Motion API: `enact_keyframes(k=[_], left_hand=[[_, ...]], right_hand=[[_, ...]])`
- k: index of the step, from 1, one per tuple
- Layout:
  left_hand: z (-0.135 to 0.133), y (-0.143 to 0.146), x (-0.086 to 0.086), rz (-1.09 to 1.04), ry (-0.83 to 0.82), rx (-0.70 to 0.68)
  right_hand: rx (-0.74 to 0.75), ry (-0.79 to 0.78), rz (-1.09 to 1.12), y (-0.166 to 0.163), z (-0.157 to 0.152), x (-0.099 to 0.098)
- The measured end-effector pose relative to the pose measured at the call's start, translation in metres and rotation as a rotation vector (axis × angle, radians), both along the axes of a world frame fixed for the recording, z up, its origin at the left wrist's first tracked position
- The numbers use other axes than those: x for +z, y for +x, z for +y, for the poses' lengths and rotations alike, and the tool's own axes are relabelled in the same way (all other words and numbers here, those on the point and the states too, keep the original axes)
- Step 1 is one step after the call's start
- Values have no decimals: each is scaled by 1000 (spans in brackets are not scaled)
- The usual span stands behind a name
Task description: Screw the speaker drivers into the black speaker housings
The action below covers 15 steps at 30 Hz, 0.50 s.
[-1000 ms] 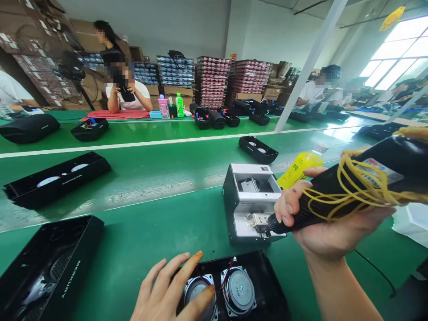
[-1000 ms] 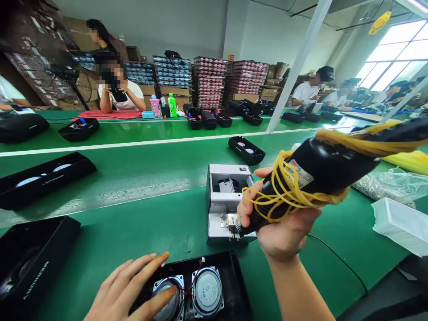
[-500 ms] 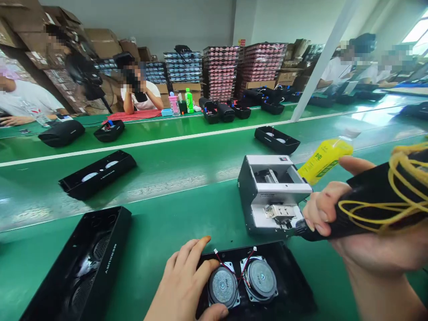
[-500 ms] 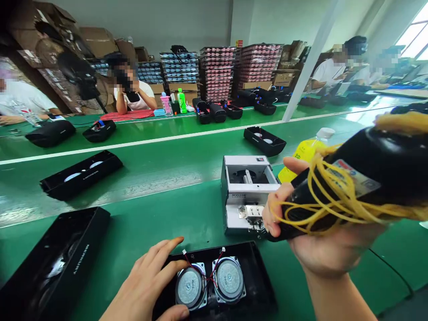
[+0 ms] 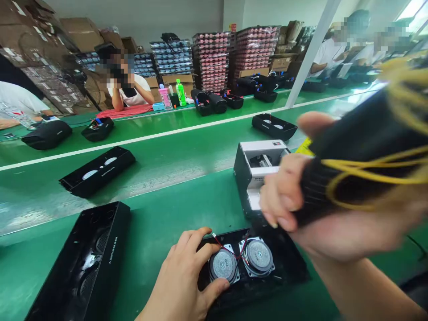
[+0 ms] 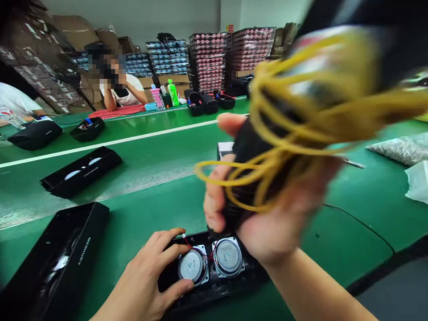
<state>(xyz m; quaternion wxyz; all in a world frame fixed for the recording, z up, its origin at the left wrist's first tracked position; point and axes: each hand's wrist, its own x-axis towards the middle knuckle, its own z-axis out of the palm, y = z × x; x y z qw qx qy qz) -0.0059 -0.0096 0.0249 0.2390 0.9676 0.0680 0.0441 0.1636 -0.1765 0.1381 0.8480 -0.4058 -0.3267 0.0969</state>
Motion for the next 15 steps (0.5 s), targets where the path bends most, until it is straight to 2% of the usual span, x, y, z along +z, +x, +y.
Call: enact_keyframes(k=[3, 8, 15], left_hand=[[0, -1, 1, -1, -8, 4], [3, -2, 2, -29, 26, -11], [9, -2, 3, -50, 63, -66]], right_hand=[[107, 72, 52, -8, 27, -24], [211, -1, 70, -12, 41, -57], [275, -18, -94, -11, 46, -79]])
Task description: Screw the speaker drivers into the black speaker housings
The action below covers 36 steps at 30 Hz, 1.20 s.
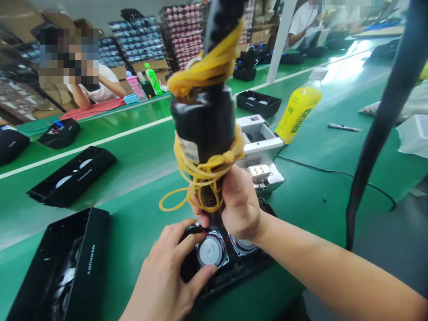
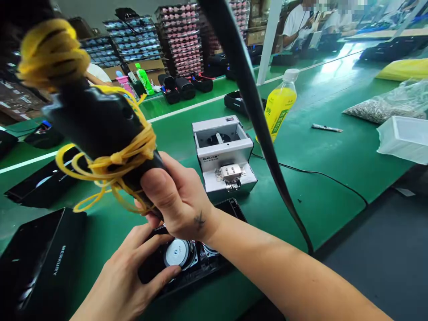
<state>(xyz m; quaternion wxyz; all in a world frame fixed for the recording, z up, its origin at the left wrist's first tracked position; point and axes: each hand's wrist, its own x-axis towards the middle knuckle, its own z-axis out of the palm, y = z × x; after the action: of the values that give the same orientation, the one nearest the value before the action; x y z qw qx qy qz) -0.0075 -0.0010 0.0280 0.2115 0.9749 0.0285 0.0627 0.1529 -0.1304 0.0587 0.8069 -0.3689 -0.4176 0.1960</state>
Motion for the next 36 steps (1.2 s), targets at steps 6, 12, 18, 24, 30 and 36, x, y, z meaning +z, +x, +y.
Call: enact_keyframes(k=[6, 12, 18, 24, 30, 36], left_hand=[[7, 0, -2, -22, 52, -78], [10, 1, -3, -13, 72, -96], [9, 0, -2, -9, 57, -92], [11, 0, -5, -36, 80, -76], [10, -1, -8, -64, 96, -54], [8, -1, -12, -52, 99, -4]], right_hand=[[-8, -28, -21, 0, 2, -4], [15, 57, -26, 1, 6, -8], [43, 18, -35, 2, 6, -11], [121, 24, -90, 3, 8, -13], [121, 66, -116, 4, 13, -22], [78, 55, -105, 2, 15, -22]])
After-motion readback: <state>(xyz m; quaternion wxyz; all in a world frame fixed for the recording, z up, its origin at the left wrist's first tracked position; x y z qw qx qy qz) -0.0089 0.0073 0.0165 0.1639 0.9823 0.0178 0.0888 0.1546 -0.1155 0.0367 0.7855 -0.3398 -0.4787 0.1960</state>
